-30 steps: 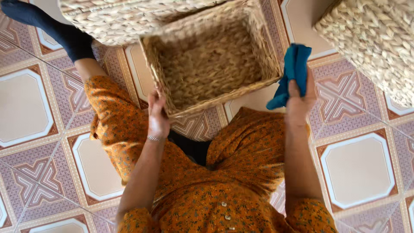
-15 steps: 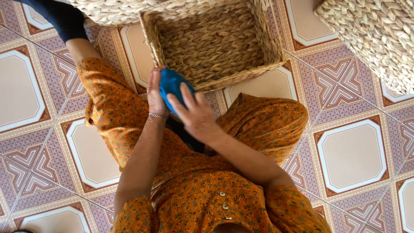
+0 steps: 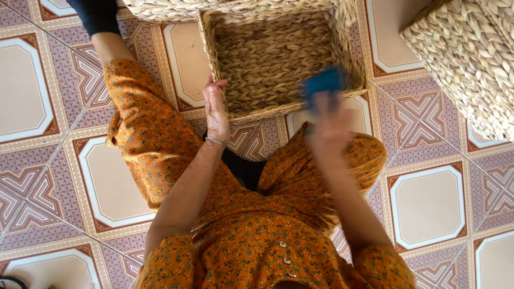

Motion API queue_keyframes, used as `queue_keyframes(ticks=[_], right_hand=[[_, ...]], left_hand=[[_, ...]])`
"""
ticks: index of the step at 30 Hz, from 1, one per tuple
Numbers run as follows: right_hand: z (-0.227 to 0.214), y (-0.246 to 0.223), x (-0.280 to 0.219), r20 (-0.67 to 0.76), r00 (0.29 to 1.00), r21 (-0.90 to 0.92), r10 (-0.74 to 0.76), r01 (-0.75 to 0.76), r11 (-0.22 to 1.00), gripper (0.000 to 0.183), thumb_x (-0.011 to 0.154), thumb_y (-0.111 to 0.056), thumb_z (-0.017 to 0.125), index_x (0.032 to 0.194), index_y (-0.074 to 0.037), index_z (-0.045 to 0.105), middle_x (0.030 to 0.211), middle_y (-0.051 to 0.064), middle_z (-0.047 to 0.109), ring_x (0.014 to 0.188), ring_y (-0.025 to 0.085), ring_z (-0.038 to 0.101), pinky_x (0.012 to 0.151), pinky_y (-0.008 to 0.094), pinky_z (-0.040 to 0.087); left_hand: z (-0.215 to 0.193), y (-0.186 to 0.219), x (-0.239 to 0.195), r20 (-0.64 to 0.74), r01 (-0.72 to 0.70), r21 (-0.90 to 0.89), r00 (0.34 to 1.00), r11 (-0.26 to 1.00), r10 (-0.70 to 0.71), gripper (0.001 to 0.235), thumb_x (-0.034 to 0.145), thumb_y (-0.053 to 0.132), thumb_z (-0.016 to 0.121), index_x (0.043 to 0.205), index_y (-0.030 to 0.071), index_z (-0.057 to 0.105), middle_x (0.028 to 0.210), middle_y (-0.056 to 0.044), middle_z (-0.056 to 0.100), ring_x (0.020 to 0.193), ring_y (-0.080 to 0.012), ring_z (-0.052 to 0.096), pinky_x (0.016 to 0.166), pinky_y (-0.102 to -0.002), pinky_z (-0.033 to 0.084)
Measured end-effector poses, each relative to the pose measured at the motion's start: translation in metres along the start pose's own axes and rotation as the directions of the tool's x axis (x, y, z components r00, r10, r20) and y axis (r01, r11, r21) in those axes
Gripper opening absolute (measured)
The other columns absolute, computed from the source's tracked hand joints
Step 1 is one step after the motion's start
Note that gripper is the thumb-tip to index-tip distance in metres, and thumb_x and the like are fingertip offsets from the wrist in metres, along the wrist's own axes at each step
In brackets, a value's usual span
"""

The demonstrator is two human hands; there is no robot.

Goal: The person sits on a tiled floor and wipes the exterior and interior surfaces of several woven baskets using a blue cloth. They handle each basket one at a time, turning them over to clean all sides.

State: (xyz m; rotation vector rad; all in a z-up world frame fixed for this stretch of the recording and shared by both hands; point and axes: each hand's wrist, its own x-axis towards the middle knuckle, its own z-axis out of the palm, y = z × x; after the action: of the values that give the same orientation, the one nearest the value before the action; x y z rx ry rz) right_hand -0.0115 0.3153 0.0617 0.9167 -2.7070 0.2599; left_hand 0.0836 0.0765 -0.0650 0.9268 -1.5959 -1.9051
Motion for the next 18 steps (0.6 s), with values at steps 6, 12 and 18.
queue_keyframes(ticks=[6,12,18], right_hand=[[0.020,-0.136,-0.027,0.090,0.944,0.416,-0.319,0.255,0.873,0.058,0.092,-0.007,0.068,0.147,-0.016,0.053,0.149,0.026,0.049,0.113,0.040,0.056,0.091,0.047,0.057],[-0.040,-0.063,0.014,0.176,0.936,0.763,-0.304,0.065,0.643,0.065,0.081,0.004,0.074,0.142,-0.016,0.060,0.143,0.014,0.060,0.125,0.032,0.062,0.107,0.040,0.056],[-0.076,0.044,0.020,0.071,0.986,0.682,0.153,-0.159,0.714,0.055,0.091,0.008,0.070,0.144,-0.006,0.059,0.143,0.015,0.062,0.134,0.029,0.059,0.115,0.038,0.047]], left_hand=[[-0.023,-0.004,0.005,0.117,-0.072,0.074,0.991,0.995,0.063,0.062,0.103,0.054,0.050,0.151,0.017,0.041,0.139,-0.009,0.057,0.136,-0.0315,0.048,0.119,-0.047,0.039],[-0.018,0.013,0.001,0.145,0.262,-0.205,0.961,0.943,-0.236,0.071,0.098,0.007,0.070,0.158,0.004,0.031,0.143,-0.022,0.049,0.127,-0.0289,0.051,0.103,-0.042,0.047],[-0.021,0.048,0.001,0.191,0.088,-0.023,0.978,0.996,-0.082,0.096,0.086,-0.020,0.056,0.166,0.015,0.015,0.168,-0.015,0.031,0.137,-0.0302,0.047,0.104,-0.042,0.046]])
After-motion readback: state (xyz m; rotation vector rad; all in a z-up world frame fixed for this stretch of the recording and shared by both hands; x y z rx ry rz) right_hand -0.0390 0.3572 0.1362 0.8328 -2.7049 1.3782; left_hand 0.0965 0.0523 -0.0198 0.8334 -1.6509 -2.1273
